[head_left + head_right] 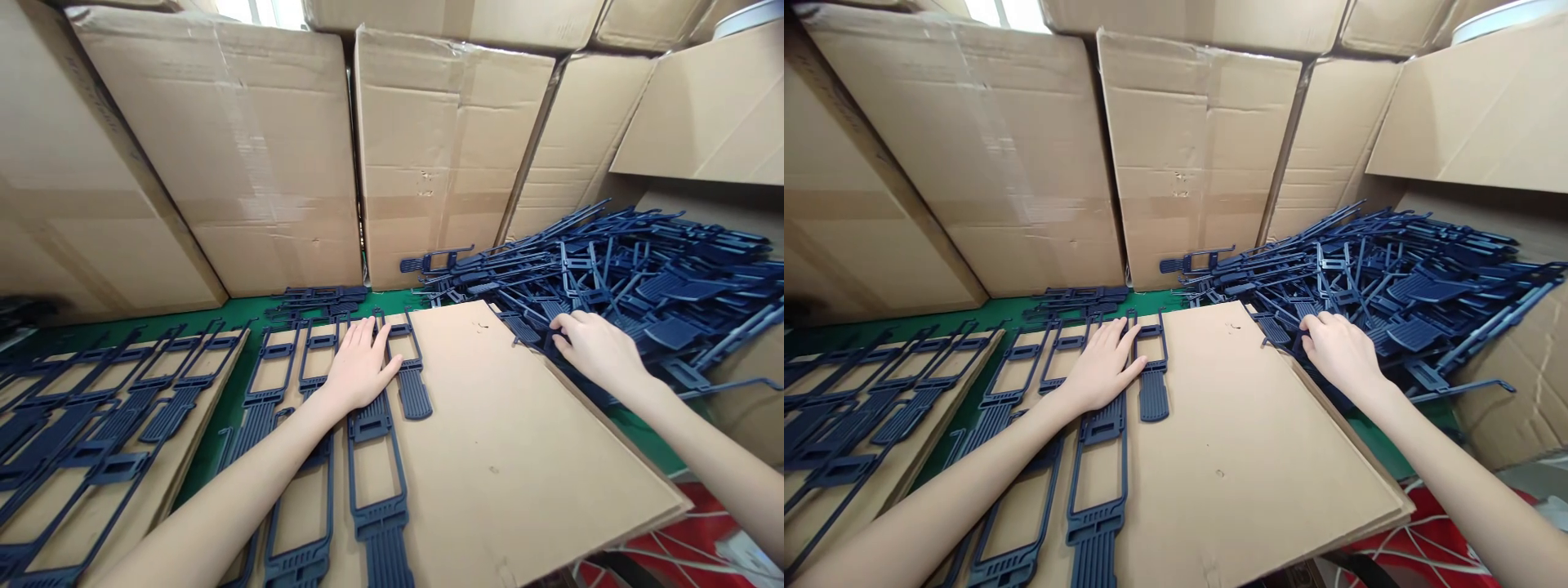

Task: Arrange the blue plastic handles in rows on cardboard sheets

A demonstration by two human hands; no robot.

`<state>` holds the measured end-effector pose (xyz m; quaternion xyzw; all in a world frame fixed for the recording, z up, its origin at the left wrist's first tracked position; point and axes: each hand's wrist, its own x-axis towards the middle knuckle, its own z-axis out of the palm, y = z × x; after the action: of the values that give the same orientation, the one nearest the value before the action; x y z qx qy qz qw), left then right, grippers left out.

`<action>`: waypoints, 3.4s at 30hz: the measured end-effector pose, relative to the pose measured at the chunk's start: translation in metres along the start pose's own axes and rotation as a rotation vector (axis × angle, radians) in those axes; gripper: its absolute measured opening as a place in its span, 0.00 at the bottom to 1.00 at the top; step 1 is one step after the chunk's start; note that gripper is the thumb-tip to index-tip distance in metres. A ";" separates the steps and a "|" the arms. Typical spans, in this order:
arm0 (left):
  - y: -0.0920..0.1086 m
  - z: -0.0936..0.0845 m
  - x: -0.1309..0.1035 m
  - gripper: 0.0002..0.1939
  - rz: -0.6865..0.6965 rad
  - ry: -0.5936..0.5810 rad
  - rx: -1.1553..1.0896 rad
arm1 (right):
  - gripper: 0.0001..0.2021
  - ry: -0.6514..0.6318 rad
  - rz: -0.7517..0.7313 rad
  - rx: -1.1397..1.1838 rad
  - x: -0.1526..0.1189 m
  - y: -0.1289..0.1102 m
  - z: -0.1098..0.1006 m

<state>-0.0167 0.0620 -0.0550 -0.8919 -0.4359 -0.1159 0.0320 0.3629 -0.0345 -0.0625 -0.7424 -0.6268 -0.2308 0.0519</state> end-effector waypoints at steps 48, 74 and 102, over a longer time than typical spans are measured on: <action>0.004 -0.005 -0.001 0.33 -0.035 -0.068 0.008 | 0.18 0.040 -0.093 0.729 0.004 0.031 0.015; 0.004 -0.005 0.000 0.29 -0.033 -0.123 -0.017 | 0.28 -0.465 0.076 1.746 0.010 -0.122 -0.063; 0.007 -0.005 -0.002 0.30 -0.033 -0.088 -0.033 | 0.09 -0.061 -0.714 0.739 0.020 -0.106 -0.043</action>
<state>-0.0133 0.0554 -0.0499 -0.8893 -0.4494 -0.0843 -0.0039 0.2524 -0.0103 -0.0388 -0.4204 -0.8822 0.0248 0.2105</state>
